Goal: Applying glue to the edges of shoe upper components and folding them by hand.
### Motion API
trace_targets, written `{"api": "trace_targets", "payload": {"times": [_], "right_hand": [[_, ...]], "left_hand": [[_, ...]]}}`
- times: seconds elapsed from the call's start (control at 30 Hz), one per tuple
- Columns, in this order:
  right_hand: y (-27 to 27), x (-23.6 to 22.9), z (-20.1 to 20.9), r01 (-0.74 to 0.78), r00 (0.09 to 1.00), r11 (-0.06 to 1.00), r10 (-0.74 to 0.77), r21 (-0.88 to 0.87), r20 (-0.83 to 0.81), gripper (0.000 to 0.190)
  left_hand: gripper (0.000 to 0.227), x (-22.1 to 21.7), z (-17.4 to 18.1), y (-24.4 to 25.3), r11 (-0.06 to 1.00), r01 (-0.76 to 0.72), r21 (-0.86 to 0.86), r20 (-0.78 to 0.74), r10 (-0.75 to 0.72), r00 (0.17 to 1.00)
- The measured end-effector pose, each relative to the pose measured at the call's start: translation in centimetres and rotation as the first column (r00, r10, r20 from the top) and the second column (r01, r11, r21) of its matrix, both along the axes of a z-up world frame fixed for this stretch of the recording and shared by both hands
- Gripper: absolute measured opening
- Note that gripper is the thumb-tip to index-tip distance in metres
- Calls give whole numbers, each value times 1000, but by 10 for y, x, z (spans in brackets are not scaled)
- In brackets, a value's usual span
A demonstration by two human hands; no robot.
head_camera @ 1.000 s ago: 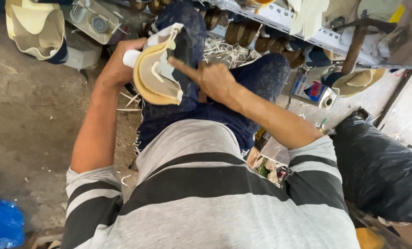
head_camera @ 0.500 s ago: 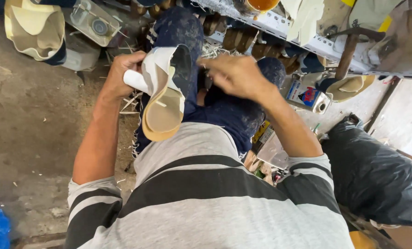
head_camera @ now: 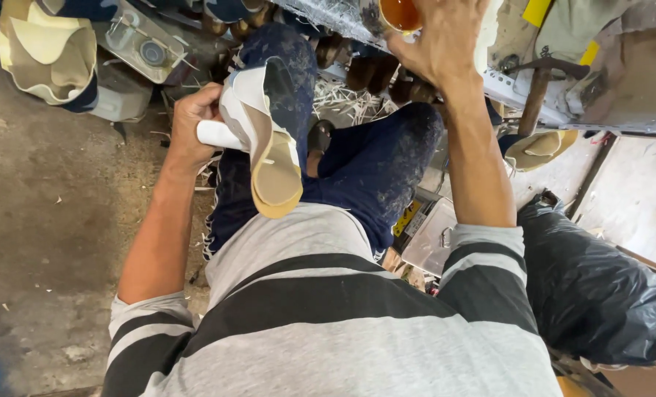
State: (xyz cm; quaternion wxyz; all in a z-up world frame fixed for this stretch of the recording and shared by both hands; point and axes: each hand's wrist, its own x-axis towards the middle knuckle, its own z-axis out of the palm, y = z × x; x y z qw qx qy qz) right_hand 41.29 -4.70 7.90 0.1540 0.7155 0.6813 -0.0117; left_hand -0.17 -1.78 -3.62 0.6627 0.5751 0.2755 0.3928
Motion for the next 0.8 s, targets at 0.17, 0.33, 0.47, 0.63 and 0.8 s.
{"api": "trace_targets", "payload": {"times": [0.17,0.33,0.47,0.63,0.8], "right_hand": [[-33,-10,27,-56,998,934,55,353,13,71],[-63,-61,61,-145,923,901,272,408,-273,37],[-65,-117,10,-261,520,961,217,88,-826,43],[-66,-128,-74,-348,763,935,328,73,-557,74],[-99,-132,-82,-445,734,879,467,171,-493,79]], "left_hand": [[24,3,-4,2,993,-18,-118,31,22,999],[25,5,-14,11,983,82,-167,92,-68,993],[30,6,-17,24,976,182,-119,33,-179,983],[25,3,-10,31,974,218,-60,-73,-222,972],[21,-2,-21,33,980,175,-94,-73,-183,981]]}}
